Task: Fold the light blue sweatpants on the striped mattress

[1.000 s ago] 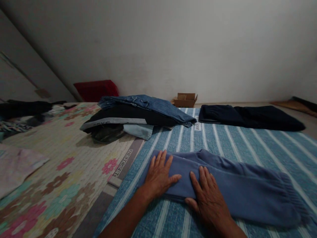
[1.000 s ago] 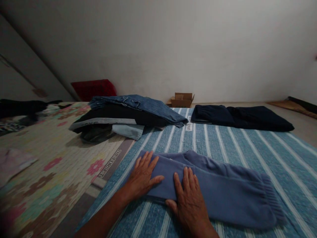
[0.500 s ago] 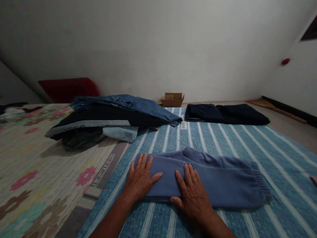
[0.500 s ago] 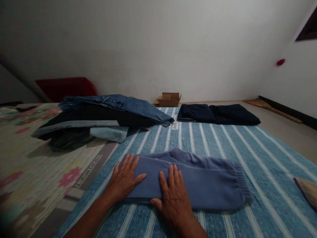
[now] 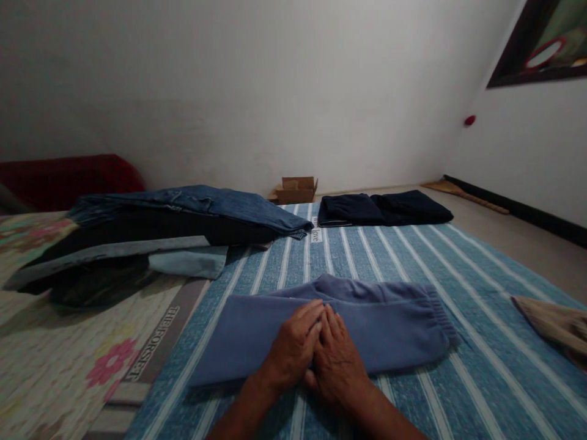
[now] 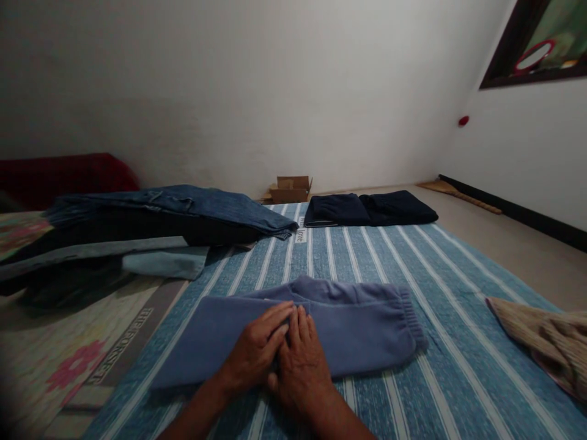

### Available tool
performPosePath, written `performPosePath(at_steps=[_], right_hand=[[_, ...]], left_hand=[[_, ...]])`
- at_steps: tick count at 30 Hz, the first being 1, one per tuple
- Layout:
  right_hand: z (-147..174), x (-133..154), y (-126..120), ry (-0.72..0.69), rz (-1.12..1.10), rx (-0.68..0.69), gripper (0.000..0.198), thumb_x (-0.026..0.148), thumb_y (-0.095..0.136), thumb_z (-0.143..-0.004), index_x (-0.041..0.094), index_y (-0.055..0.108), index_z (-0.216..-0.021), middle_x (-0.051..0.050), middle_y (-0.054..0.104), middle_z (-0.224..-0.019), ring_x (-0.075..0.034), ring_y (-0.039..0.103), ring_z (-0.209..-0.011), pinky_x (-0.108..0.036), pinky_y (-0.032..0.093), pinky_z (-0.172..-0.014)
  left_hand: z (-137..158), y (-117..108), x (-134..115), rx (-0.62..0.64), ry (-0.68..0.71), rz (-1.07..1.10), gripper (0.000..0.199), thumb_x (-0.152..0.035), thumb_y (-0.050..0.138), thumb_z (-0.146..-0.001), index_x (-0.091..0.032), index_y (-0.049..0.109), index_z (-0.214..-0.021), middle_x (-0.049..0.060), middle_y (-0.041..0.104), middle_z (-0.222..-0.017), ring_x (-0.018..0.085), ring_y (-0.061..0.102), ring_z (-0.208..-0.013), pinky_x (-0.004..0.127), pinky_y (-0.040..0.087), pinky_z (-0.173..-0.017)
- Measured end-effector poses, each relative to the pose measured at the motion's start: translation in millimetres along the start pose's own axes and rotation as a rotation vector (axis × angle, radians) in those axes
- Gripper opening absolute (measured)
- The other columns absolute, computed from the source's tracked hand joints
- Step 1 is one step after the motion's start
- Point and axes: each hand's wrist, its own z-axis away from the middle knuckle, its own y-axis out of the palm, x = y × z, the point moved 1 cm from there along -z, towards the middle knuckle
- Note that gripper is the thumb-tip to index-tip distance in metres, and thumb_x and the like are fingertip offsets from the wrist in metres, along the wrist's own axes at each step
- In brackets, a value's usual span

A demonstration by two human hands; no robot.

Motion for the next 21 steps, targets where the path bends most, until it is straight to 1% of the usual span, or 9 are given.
performPosePath(at_steps=[2, 5, 8, 11, 14, 16, 17, 19, 21], right_hand=[[0.6, -1.7, 3.8, -0.023, 0.012, -0.046, 0.072, 0.040, 0.057, -0.081, 0.003, 0.035, -0.139, -0.026, 0.028, -0.144, -0.038, 0.015, -0.136, -0.055, 0.023, -0.108], [1.9, -2.9, 2.9, -0.043, 0.012, -0.097, 0.071, 0.030, 0.057, -0.078, 0.002, 0.033, -0.139, -0.026, 0.030, -0.143, -0.037, 0.019, -0.135, -0.053, 0.026, -0.107], [6.2, -2.6, -6.9, -0.034, 0.012, -0.080, 0.073, 0.027, 0.063, -0.072, 0.004, 0.038, -0.137, -0.024, 0.033, -0.143, -0.036, 0.020, -0.135, -0.053, 0.029, -0.106], [16.5, -5.8, -22.2, -0.003, 0.010, -0.040, 0.073, 0.027, 0.068, -0.067, 0.011, 0.043, -0.134, -0.019, 0.041, -0.140, -0.035, 0.032, -0.131, -0.053, 0.036, -0.102], [33.9, -22.4, -42.5, 0.023, -0.022, -0.089, 0.049, 0.028, 0.062, -0.076, 0.018, 0.054, -0.123, -0.014, 0.052, -0.131, -0.028, 0.048, -0.120, -0.044, 0.045, -0.097], [48.1, -44.9, -60.2, 0.120, -0.015, -0.226, 0.030, 0.029, 0.051, -0.085, 0.019, 0.061, -0.111, -0.012, 0.060, -0.121, -0.023, 0.056, -0.112, -0.038, 0.048, -0.092], [55.5, -59.1, -70.5, 0.207, 0.019, -0.330, 0.029, 0.033, 0.047, -0.087, 0.018, 0.062, -0.107, -0.013, 0.062, -0.117, -0.024, 0.057, -0.109, -0.039, 0.048, -0.091], [69.2, -90.4, -91.9, 0.401, 0.132, -0.489, 0.040, 0.044, 0.044, -0.087, 0.013, 0.062, -0.105, -0.017, 0.061, -0.114, -0.028, 0.056, -0.109, -0.045, 0.043, -0.095], [79.2, -120.7, -111.1, 0.605, 0.184, -0.479, 0.059, 0.057, 0.041, -0.083, 0.008, 0.060, -0.109, -0.020, 0.060, -0.114, -0.033, 0.053, -0.110, -0.048, 0.040, -0.097]], left_hand=[[-8.5, 13.6, -6.8, -0.036, 0.007, 0.104, 0.038, -0.019, 0.036, -0.087, -0.015, 0.059, -0.117, 0.009, 0.062, -0.120, 0.018, 0.056, -0.113, 0.035, 0.045, -0.100], [-14.0, 26.4, -5.2, -0.097, -0.019, 0.153, 0.036, -0.020, 0.036, -0.088, -0.014, 0.062, -0.112, 0.009, 0.064, -0.116, 0.019, 0.058, -0.110, 0.038, 0.046, -0.099], [-12.5, 32.6, 2.7, -0.125, -0.030, 0.142, 0.036, -0.021, 0.036, -0.089, -0.015, 0.061, -0.114, 0.010, 0.063, -0.118, 0.020, 0.057, -0.111, 0.039, 0.046, -0.099], [-9.7, 37.6, 7.6, -0.106, 0.022, 0.055, 0.035, -0.019, 0.035, -0.089, -0.016, 0.061, -0.113, 0.010, 0.062, -0.120, 0.021, 0.056, -0.113, 0.040, 0.046, -0.099], [-8.6, 41.8, 6.9, -0.071, 0.083, -0.068, 0.033, -0.017, 0.039, -0.088, -0.016, 0.059, -0.114, 0.012, 0.059, -0.124, 0.023, 0.053, -0.117, 0.044, 0.044, -0.100], [-8.8, 43.2, 4.6, -0.042, 0.102, -0.127, 0.033, -0.016, 0.042, -0.086, -0.016, 0.057, -0.116, 0.012, 0.057, -0.127, 0.024, 0.050, -0.120, 0.046, 0.043, -0.100], [-9.0, 43.3, 3.2, -0.027, 0.103, -0.147, 0.033, -0.015, 0.043, -0.086, -0.016, 0.056, -0.116, 0.012, 0.056, -0.128, 0.024, 0.049, -0.121, 0.046, 0.042, -0.100], [-9.7, 42.7, 0.2, 0.008, 0.091, -0.176, 0.033, -0.014, 0.044, -0.085, -0.015, 0.055, -0.117, 0.012, 0.054, -0.130, 0.025, 0.046, -0.123, 0.046, 0.041, -0.101], [-10.5, 41.5, -2.6, 0.047, 0.070, -0.197, 0.034, -0.014, 0.045, -0.085, -0.015, 0.054, -0.118, 0.012, 0.052, -0.132, 0.025, 0.044, -0.125, 0.046, 0.039, -0.102]])
